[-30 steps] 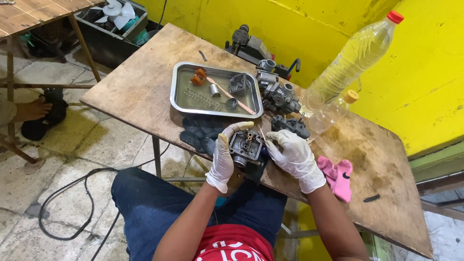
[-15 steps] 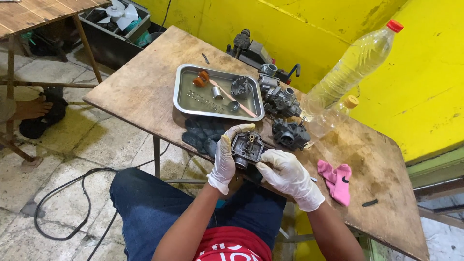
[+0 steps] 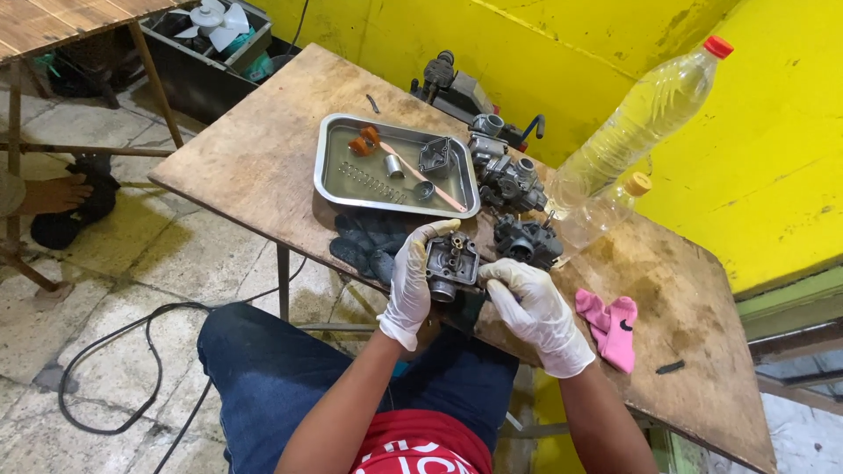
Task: Disassembling and cleaning motorcycle carburetor components using a screwdriver and a brush on a workbench.
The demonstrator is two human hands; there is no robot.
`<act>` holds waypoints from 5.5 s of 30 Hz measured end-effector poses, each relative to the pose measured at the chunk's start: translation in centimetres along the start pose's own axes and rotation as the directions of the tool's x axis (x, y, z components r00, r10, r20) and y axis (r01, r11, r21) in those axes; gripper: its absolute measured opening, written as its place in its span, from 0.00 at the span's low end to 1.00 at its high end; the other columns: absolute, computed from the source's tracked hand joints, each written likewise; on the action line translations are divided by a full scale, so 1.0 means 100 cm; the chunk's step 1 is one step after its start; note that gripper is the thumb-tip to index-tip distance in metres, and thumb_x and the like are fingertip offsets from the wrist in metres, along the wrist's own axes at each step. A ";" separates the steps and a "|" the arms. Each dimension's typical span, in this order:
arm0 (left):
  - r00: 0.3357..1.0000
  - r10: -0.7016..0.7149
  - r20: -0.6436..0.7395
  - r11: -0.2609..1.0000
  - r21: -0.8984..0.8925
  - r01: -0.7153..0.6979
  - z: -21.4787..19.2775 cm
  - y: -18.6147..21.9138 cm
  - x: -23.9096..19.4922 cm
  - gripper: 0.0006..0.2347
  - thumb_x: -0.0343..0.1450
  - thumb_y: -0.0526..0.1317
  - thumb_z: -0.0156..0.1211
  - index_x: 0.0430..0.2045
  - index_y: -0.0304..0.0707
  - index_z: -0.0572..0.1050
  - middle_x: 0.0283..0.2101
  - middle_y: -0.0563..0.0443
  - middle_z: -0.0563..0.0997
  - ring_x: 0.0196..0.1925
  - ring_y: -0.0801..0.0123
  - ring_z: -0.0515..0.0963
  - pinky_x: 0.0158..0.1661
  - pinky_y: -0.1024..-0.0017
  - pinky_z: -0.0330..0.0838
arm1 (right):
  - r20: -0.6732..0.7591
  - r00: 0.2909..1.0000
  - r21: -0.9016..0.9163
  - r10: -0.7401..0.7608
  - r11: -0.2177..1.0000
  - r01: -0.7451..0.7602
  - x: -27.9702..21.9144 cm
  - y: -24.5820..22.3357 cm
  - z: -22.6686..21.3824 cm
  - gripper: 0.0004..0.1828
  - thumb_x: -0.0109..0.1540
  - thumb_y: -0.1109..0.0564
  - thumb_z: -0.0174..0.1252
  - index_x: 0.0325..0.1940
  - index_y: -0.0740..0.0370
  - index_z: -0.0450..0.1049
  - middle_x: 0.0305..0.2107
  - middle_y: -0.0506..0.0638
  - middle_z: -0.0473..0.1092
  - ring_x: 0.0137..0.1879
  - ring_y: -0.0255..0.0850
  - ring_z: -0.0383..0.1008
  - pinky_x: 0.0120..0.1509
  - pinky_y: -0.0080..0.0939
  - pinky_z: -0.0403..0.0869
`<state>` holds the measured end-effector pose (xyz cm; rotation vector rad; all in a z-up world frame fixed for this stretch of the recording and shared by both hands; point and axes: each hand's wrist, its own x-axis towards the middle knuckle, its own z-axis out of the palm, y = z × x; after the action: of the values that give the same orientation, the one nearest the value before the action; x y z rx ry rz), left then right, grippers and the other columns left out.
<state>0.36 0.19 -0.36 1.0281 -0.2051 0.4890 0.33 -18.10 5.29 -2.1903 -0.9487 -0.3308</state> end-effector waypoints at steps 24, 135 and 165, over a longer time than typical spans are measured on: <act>0.993 0.033 -0.117 0.999 0.038 -0.028 0.005 0.002 -0.001 0.25 0.79 0.56 0.35 0.45 0.41 0.81 0.47 0.44 0.83 0.52 0.66 0.79 0.59 0.67 0.67 | -0.090 0.972 -0.635 0.215 0.740 -0.223 0.013 0.066 0.023 0.10 0.59 0.43 0.62 0.28 0.46 0.75 0.25 0.47 0.70 0.36 0.50 0.78 0.39 0.48 0.76; 0.980 0.059 0.188 0.511 0.838 -0.192 -0.122 0.051 0.196 0.07 0.65 0.40 0.70 0.35 0.56 0.84 0.46 0.48 0.83 0.54 0.49 0.79 0.55 0.56 0.69 | -0.057 0.896 0.558 0.441 0.758 -0.338 0.111 -0.008 0.005 0.44 0.45 0.60 0.79 0.62 0.63 0.68 0.47 0.64 0.73 0.50 0.53 0.77 0.51 0.51 0.80; 0.978 0.202 0.041 0.479 0.867 -0.136 -0.195 0.108 0.180 0.07 0.67 0.47 0.69 0.37 0.66 0.83 0.50 0.63 0.82 0.55 0.65 0.80 0.54 0.65 0.67 | 0.064 0.792 -0.352 0.607 0.756 -0.552 0.289 -0.014 0.133 0.40 0.45 0.30 0.76 0.48 0.58 0.74 0.52 0.61 0.76 0.64 0.56 0.74 0.69 0.53 0.72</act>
<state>9.68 26.78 4.95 2.0201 0.0311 0.8521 18.87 7.28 10.38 -2.7147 -0.2514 0.0196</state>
